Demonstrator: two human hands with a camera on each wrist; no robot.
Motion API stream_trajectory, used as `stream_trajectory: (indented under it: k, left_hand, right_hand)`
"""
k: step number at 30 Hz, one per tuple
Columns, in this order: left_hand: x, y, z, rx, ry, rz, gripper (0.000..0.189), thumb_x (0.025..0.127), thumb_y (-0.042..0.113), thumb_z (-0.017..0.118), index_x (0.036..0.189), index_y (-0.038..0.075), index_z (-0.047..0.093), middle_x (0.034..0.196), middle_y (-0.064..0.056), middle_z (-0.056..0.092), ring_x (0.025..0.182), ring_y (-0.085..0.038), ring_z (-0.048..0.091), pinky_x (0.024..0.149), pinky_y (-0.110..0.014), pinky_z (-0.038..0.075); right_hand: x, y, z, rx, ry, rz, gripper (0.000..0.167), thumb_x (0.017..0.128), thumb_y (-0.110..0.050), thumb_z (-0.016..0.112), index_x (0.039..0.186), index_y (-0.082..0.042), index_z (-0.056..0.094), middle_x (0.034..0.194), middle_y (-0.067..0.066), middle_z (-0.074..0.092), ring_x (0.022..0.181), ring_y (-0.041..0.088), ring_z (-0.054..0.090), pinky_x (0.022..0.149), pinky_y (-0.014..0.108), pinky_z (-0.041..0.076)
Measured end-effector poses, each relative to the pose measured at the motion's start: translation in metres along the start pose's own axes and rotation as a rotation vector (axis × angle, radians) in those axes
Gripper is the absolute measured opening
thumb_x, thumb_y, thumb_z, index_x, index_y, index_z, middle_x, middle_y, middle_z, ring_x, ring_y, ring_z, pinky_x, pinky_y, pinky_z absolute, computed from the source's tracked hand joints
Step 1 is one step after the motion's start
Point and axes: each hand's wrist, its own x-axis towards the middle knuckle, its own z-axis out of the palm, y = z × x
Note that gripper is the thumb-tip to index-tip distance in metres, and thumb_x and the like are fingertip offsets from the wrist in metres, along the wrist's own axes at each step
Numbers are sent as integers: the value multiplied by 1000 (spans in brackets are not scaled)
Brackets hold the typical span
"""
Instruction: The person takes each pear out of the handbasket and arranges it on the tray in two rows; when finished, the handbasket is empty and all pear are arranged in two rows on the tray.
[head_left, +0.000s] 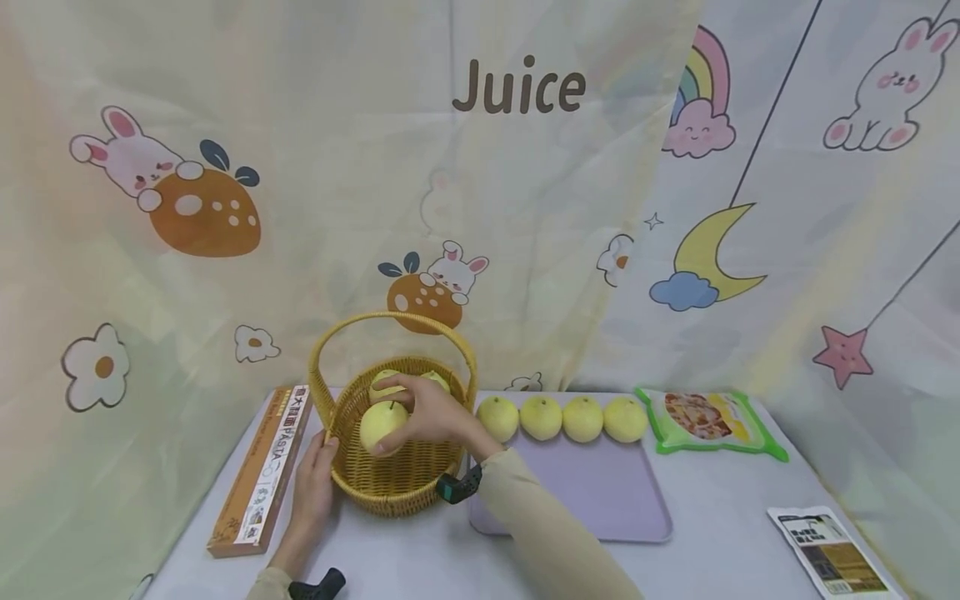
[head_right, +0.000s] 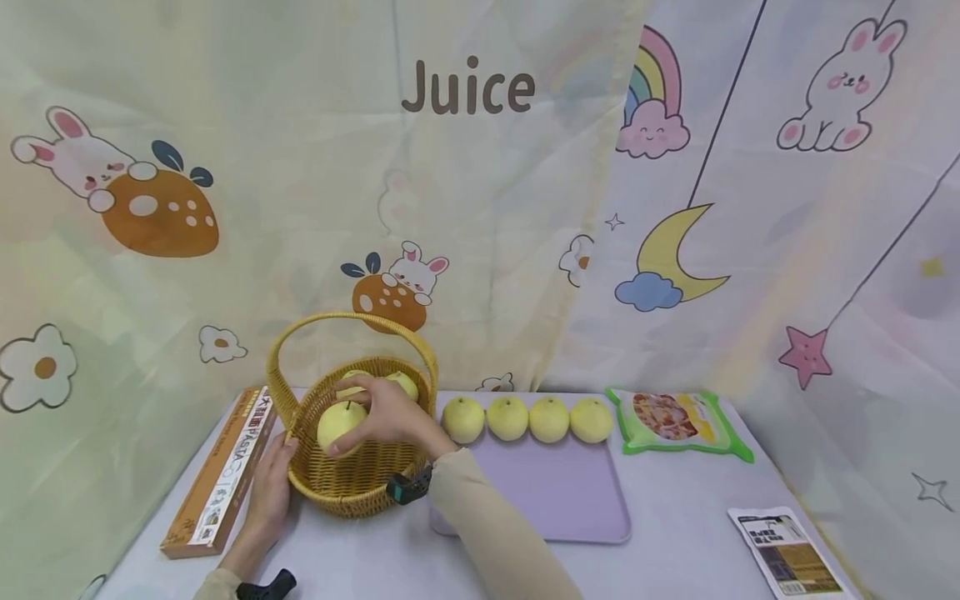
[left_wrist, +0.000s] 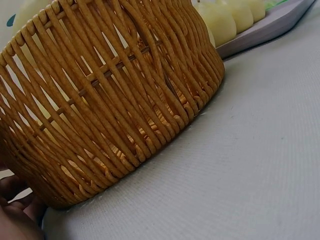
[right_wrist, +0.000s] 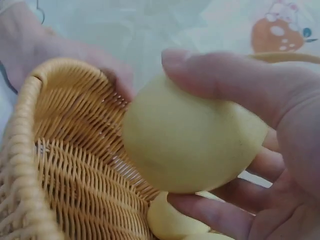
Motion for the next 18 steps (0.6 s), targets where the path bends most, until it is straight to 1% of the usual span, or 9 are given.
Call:
stream_trajectory:
  k: [2,3,6,7,8,11,15,18]
  left_hand:
    - [1,0,-1,-1,-2,0,66,115,47,29,168,7,26,172,-23,29,161,-43,23,132,-60,20]
    - [1,0,-2,1,-2,-4,66,115,47,29,168,7,26,172,-22,29,162,-43,22,132,-59,20]
    - [1,0,-4,0,-3,-10,65,115,46,29,168,7,26,173,-22,29,162,-41,23,132,-58,20]
    - [1,0,-4,2,-3,-10,65,115,46,28,168,8,25,173,-21,29,162,-41,23,132,-58,21]
    - [1,0,-4,0,-4,-9,65,116,45,28,168,8,25,173,-21,29,162,-40,23,133,-57,20]
    - [2,-1,-4,-6,-12,-4,64,116,45,28,169,8,25,172,-21,29,162,-39,24,133,-57,20]
    - [2,-1,-3,-14,-17,-7,65,116,46,28,168,8,25,172,-21,30,162,-40,23,133,-58,19]
    - [2,-1,-1,-9,-7,-9,66,115,47,29,168,8,26,172,-21,31,161,-40,24,132,-58,20]
  right_hand:
    - [-7,-1,-4,51,20,-3,74,69,-27,103,134,-26,67,134,-4,74,119,3,69,96,23,56]
    - [-11,-2,-6,66,23,-10,71,69,-26,103,130,-26,68,132,-6,74,116,3,71,94,24,58]
    - [-22,-1,-13,58,25,-63,61,70,-25,102,124,-22,73,126,-9,74,107,4,73,90,24,59]
    - [-25,-1,-16,54,24,-77,60,70,-25,102,124,-22,74,124,-9,74,104,4,74,89,24,60]
    - [-29,-1,-19,56,20,-89,61,71,-24,102,125,-21,75,124,-10,74,103,5,74,89,25,60]
    - [-39,0,-27,41,26,-102,62,70,-27,102,127,-23,77,123,-11,75,103,5,72,89,24,60]
    - [-55,0,-37,20,53,-83,62,70,-29,102,127,-30,78,127,-11,75,108,5,68,91,24,59]
    - [-66,2,-42,14,80,-74,62,71,-28,101,129,-29,78,128,-9,76,102,7,67,85,23,58]
